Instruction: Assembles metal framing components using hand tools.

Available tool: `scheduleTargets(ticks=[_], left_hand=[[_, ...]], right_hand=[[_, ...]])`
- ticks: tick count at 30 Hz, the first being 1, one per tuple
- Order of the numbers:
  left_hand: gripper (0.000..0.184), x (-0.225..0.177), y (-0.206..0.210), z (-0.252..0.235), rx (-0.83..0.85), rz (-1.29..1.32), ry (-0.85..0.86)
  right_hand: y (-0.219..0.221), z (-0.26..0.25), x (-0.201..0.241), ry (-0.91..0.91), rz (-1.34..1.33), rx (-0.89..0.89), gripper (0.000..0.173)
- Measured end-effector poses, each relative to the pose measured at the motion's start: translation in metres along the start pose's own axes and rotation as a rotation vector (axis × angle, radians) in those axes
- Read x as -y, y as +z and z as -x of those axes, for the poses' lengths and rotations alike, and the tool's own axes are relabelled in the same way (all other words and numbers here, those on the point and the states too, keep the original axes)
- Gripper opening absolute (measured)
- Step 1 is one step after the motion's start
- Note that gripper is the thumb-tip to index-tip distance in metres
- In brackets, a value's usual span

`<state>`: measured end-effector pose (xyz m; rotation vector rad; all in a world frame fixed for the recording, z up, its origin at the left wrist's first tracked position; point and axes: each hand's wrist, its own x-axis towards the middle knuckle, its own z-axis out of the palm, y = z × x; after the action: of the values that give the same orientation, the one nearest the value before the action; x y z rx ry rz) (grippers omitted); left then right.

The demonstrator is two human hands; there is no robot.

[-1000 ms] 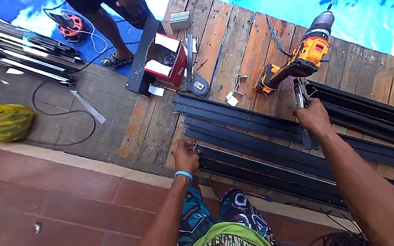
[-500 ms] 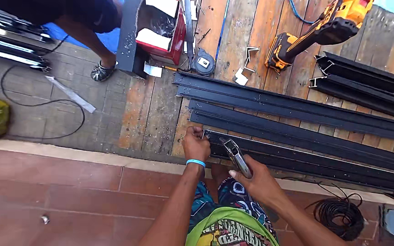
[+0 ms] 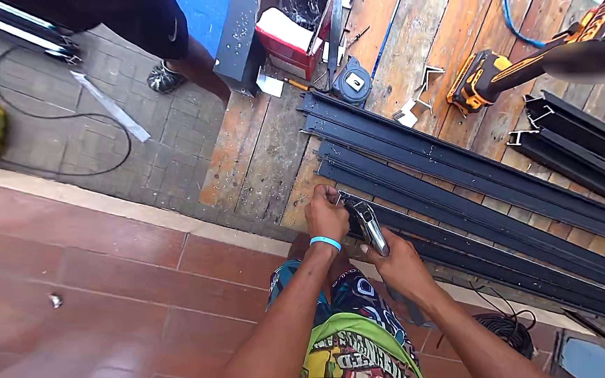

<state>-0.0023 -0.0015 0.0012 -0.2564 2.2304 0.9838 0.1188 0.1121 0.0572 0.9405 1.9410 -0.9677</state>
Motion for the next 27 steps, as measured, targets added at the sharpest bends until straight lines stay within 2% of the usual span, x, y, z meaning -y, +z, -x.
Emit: scheduleTargets(ticks=[5,9,19,22,24,26,27], left_hand=[[0.025,0.003,-0.001,-0.001,0.025,0.002,-0.001],[0.026,0.008,-0.001,-0.003,0.033,0.04,0.027],[0.027,0.009,-0.002,-0.004,0.043,0.049,0.022],[0.028,0.008,-0.001,-0.006,0.019,0.057,0.02],[0.029,0.007,-0.001,-0.004,0.017,0.055,0.0],[0.03,0.004,-0.001,-0.005,0.006,0.061,-0.006],[0.03,0.004,-0.001,-0.005,0.009,0.061,-0.012]], right_hand=[[-0.013,0.004,0.033,0.109,0.255,0.022,0.028],[-0.02,-0.005,0.051,0.177,0.36,0.053,0.027],[0.002,-0.015,0.034,0.103,0.428,-0.097,0.022],[0.002,-0.019,0.032,0.102,0.38,-0.09,0.023],[-0.005,-0.011,0.038,0.113,0.405,-0.058,0.031],[-0.02,0.002,0.059,0.15,0.494,0.066,0.047],[-0.025,0.008,0.068,0.152,0.542,0.098,0.047]])
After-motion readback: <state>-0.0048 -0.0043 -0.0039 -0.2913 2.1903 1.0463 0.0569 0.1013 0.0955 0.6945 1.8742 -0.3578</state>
